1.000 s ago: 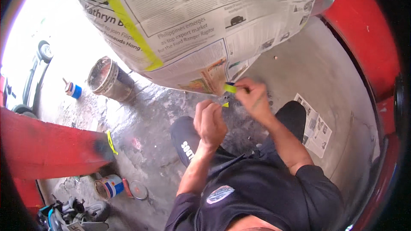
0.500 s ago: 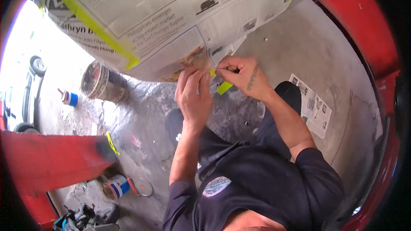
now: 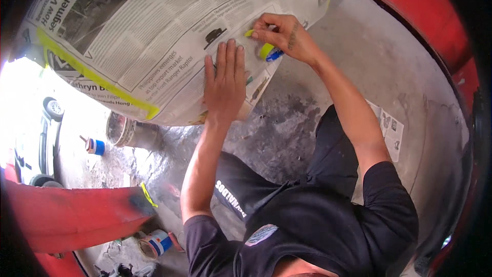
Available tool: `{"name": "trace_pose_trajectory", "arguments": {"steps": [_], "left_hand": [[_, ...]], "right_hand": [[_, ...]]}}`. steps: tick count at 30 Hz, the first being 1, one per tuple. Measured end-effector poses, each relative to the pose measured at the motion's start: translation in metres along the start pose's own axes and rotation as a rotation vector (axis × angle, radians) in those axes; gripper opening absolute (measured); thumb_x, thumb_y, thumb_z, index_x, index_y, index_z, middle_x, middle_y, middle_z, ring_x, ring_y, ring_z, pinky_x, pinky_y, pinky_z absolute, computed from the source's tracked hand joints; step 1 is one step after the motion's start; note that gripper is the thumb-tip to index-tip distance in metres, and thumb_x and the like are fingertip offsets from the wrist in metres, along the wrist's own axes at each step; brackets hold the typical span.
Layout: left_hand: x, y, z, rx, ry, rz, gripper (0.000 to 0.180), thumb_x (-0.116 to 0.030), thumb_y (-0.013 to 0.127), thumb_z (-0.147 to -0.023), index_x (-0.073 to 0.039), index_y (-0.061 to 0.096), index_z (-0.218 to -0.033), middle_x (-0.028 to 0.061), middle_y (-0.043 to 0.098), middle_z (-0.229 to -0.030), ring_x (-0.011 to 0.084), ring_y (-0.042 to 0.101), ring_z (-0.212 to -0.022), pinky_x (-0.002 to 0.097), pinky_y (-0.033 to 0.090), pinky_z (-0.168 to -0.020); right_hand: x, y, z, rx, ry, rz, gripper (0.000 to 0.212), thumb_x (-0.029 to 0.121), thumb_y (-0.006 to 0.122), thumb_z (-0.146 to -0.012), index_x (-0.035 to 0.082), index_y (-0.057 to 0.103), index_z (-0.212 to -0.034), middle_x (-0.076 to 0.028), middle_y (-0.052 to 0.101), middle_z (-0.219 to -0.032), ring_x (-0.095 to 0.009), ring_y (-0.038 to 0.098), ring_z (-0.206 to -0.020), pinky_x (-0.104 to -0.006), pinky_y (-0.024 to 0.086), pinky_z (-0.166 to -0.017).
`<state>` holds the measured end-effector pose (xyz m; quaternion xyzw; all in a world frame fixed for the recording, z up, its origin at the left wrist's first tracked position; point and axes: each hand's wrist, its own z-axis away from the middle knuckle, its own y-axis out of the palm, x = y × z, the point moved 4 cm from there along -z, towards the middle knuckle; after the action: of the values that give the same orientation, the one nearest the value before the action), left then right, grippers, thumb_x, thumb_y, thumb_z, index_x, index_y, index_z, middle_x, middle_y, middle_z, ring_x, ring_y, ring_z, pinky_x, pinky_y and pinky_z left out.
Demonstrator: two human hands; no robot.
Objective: The person covers the rear of a red car with newspaper sheets and secures them using yellow tape. They repeatedly tear tape, press it onto the newspaper, and smooth the edges to ensure coverage.
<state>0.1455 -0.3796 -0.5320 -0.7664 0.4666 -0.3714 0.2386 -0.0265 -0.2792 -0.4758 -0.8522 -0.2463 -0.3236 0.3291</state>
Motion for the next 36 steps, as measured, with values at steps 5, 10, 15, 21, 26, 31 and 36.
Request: {"name": "trace_pose_trajectory", "arguments": {"steps": [5, 10, 15, 21, 26, 31, 36], "left_hand": [[0.000, -0.001, -0.027, -0.009, 0.035, 0.018, 0.063, -0.036, 0.065, -0.095, -0.003, 0.050, -0.147, 0.0143, 0.045, -0.157, 0.0330, 0.036, -0.149, 0.0559, 0.024, -0.122], [0.003, 0.001, -0.026, -0.029, 0.011, 0.076, 0.061, -0.033, 0.068, -0.093, -0.005, 0.052, -0.145, 0.0138, 0.046, -0.156, 0.0328, 0.037, -0.149, 0.0558, 0.023, -0.122], [0.001, 0.003, -0.028, -0.052, 0.008, 0.096, 0.059, -0.029, 0.069, -0.092, -0.006, 0.053, -0.144, 0.0136, 0.045, -0.157, 0.0321, 0.037, -0.149, 0.0562, 0.023, -0.122], [0.002, 0.005, -0.028, -0.046, 0.005, 0.097, 0.057, -0.028, 0.069, -0.091, -0.005, 0.052, -0.142, 0.0136, 0.045, -0.157, 0.0325, 0.036, -0.149, 0.0570, 0.025, -0.122], [0.004, 0.005, -0.028, -0.046, 0.014, 0.098, 0.059, -0.028, 0.068, -0.092, -0.005, 0.051, -0.143, 0.0140, 0.045, -0.156, 0.0336, 0.035, -0.149, 0.0587, 0.025, -0.121], [0.000, -0.004, -0.038, -0.067, 0.020, 0.049, 0.063, -0.030, 0.069, -0.092, -0.005, 0.050, -0.146, 0.0152, 0.046, -0.154, 0.0345, 0.035, -0.149, 0.0612, 0.024, -0.121], [-0.001, -0.002, -0.045, -0.077, -0.021, 0.060, 0.059, -0.026, 0.068, -0.094, -0.004, 0.051, -0.145, 0.0163, 0.050, -0.151, 0.0370, 0.035, -0.148, 0.0620, 0.025, -0.120]], "right_hand": [[-0.002, -0.006, -0.024, 0.068, -0.063, 0.154, 0.021, 0.021, 0.069, -0.099, 0.001, 0.064, -0.094, -0.002, 0.061, -0.075, -0.009, 0.053, -0.072, -0.0298, 0.047, -0.066], [0.001, 0.000, -0.038, 0.072, -0.109, 0.294, 0.023, 0.024, 0.068, -0.098, 0.002, 0.061, -0.091, -0.007, 0.057, -0.068, -0.017, 0.053, -0.063, -0.0345, 0.045, -0.061], [0.003, 0.006, -0.045, 0.012, -0.167, 0.454, 0.022, 0.025, 0.067, -0.097, 0.005, 0.061, -0.091, -0.012, 0.064, -0.070, -0.032, 0.062, -0.063, -0.0416, 0.048, -0.061], [-0.001, 0.013, -0.044, -0.061, -0.109, 0.647, 0.026, 0.033, 0.072, -0.091, 0.008, 0.064, -0.093, -0.016, 0.071, -0.080, -0.040, 0.069, -0.081, -0.0514, 0.055, -0.070], [-0.003, 0.004, -0.045, -0.227, 0.000, 0.765, 0.032, 0.039, 0.074, -0.088, 0.008, 0.067, -0.093, -0.017, 0.072, -0.083, -0.041, 0.070, -0.085, -0.0527, 0.055, -0.071], [-0.010, -0.006, -0.036, -0.234, 0.021, 0.769, 0.036, 0.041, 0.075, -0.089, 0.005, 0.073, -0.094, -0.019, 0.072, -0.080, -0.037, 0.069, -0.074, -0.0459, 0.053, -0.068], [-0.027, -0.036, -0.006, -0.142, 0.262, 0.408, 0.036, 0.038, 0.075, -0.089, 0.003, 0.075, -0.091, -0.012, 0.070, -0.076, -0.021, 0.066, -0.069, -0.0352, 0.050, -0.065]]}}
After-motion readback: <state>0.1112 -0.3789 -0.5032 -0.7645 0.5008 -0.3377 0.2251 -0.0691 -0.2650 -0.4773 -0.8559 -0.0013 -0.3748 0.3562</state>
